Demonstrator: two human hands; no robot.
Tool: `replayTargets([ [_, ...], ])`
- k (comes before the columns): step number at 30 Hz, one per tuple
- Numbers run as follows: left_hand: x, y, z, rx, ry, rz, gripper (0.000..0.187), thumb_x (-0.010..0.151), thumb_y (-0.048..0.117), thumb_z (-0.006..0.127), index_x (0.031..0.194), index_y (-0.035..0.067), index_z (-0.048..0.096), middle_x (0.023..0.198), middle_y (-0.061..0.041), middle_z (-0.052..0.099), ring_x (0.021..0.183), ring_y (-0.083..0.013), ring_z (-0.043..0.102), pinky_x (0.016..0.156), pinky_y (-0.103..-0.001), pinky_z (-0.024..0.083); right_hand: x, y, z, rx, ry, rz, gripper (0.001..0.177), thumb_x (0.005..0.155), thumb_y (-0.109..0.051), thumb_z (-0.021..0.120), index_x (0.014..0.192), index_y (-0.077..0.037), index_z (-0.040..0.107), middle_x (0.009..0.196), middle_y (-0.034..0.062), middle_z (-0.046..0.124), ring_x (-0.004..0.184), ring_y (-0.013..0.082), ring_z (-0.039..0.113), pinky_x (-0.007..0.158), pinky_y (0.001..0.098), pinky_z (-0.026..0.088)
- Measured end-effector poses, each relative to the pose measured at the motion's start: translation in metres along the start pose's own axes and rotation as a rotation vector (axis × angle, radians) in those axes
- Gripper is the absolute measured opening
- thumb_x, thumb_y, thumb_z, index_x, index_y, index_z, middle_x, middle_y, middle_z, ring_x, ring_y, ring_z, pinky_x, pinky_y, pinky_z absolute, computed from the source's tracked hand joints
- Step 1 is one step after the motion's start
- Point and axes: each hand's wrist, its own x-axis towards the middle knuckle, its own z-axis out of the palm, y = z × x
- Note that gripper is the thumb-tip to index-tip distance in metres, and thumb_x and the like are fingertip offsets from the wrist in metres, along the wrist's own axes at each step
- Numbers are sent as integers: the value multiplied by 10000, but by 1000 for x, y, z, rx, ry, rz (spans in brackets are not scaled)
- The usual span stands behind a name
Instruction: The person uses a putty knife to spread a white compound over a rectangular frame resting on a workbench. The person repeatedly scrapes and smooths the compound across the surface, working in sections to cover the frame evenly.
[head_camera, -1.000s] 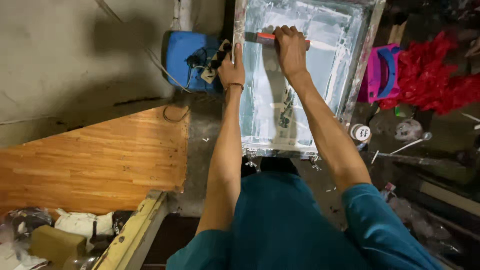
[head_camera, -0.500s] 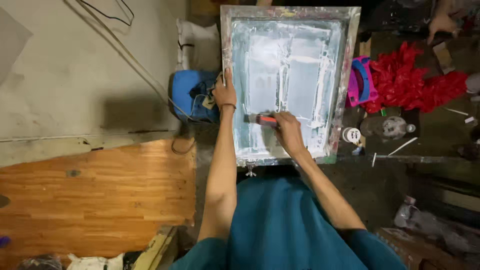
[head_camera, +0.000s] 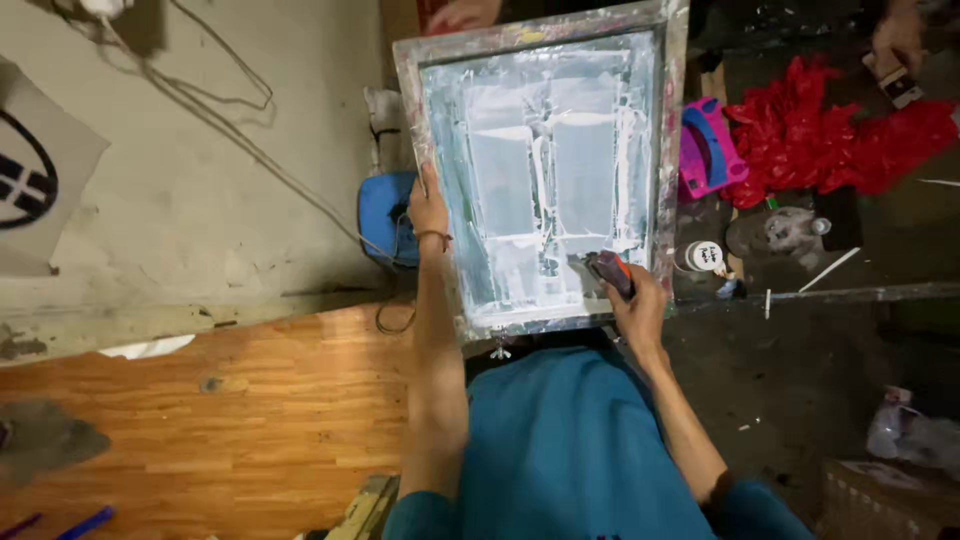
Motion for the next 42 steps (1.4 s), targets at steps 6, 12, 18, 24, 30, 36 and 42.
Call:
replayTargets([
  [6, -33, 40, -4, -41, 105, -32, 865, 972, 809, 360, 1437, 125, 612, 1456, -216, 600, 1348, -457, 542, 1209, -542, 376, 6, 12, -15, 25, -25, 43, 287, 793, -97, 872, 1037, -35, 735, 878, 213, 705, 898, 469, 687, 786, 499, 527],
  [12, -45, 51, -4, -107, 134, -10, 1024, 960, 850, 380, 1504, -6, 527, 1530, -281, 505, 1422, -461, 479, 1225, -569, 344, 22, 5, -29, 65, -8, 41, 269, 800, -60, 859, 1028, -5, 728, 890, 261, 695, 904, 504, 673, 760, 521, 511],
  [18, -45, 51, -6, -85, 98, -36, 933, 990, 813, 381, 1468, 37, 581, 1511, -239, 542, 1425, -400, 493, 1231, -506, 368, 31, 9, -35, 94, -18, 22, 284, 789, -79, 872, 1024, -23, 722, 886, 231, 690, 888, 486, 677, 769, 488, 516],
  [24, -34, 39, -2, -83, 114, -73, 949, 961, 863, 388, 1460, 85, 608, 1490, -194, 581, 1399, -340, 537, 1224, -466, 394, 34, 9, -36, 78, -48, 30, 293, 781, -98, 893, 1006, -17, 723, 883, 238, 697, 888, 486, 676, 782, 501, 517],
  [30, -17, 19, 2, -51, 157, -61, 961, 957, 865, 387, 1441, 68, 619, 1462, -224, 598, 1382, -395, 540, 1236, -494, 379, 40, 9, -37, 51, -91, 46, 258, 799, -112, 880, 998, -56, 724, 876, 204, 699, 879, 461, 681, 760, 491, 516],
  [36, 5, -11, 14, -9, 176, -45, 841, 1003, 778, 404, 1372, 72, 672, 1396, -245, 640, 1348, -448, 553, 1214, -535, 395, 40, 17, -35, 59, -128, 83, 247, 786, -83, 847, 981, -23, 707, 863, 253, 694, 890, 514, 666, 760, 527, 510],
  [42, 33, -29, 22, 189, 174, 63, 765, 1007, 662, 280, 1196, 93, 755, 1183, -253, 710, 1155, -471, 636, 1003, -539, 443, 43, 63, -8, -76, -96, 8, 339, 839, -410, 766, 1002, -113, 754, 807, 83, 730, 701, 263, 654, 681, 414, 471],
])
